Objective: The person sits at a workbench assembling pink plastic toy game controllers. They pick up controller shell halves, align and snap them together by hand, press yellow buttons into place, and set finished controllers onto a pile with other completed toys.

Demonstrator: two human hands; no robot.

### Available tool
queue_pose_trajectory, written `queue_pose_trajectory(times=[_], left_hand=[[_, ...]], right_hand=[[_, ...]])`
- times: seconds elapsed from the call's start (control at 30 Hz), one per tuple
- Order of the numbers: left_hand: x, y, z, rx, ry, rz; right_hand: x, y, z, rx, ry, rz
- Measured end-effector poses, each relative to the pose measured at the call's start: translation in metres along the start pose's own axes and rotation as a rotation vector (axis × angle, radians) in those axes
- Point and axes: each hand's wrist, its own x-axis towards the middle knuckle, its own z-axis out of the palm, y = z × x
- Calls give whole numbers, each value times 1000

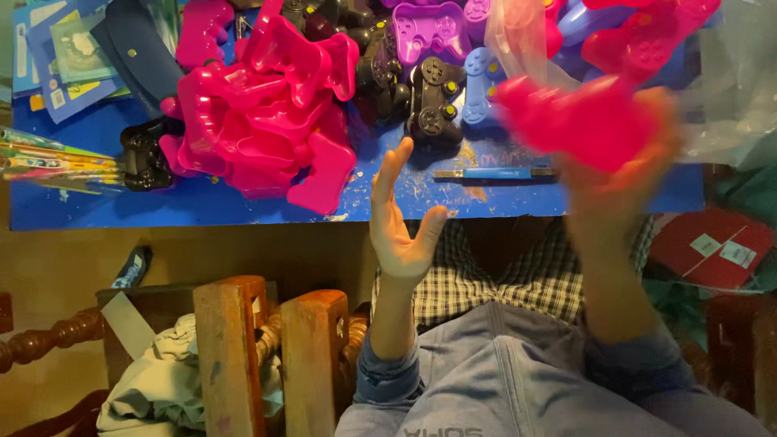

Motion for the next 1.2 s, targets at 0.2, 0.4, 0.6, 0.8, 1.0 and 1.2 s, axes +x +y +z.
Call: queue_pose_trajectory(times=[0.2,0.4,0.6,0.8,1.0,1.2], left_hand=[[19,0,12,132,-151,-34],[45,-12,97,423,-428,235],[68,-28,121,849,-438,314],[66,-24,70,459,-132,304],[33,-25,-43,773,169,177],[-1,-39,-131,1228,269,-137]], right_hand=[[33,45,-101,-565,82,-261],[44,19,-81,-669,16,-148],[44,-11,-61,-835,-60,54],[38,-13,-65,-918,-102,-190],[21,-36,-8,-797,-214,-223],[-1,-57,59,-654,-234,-261]])
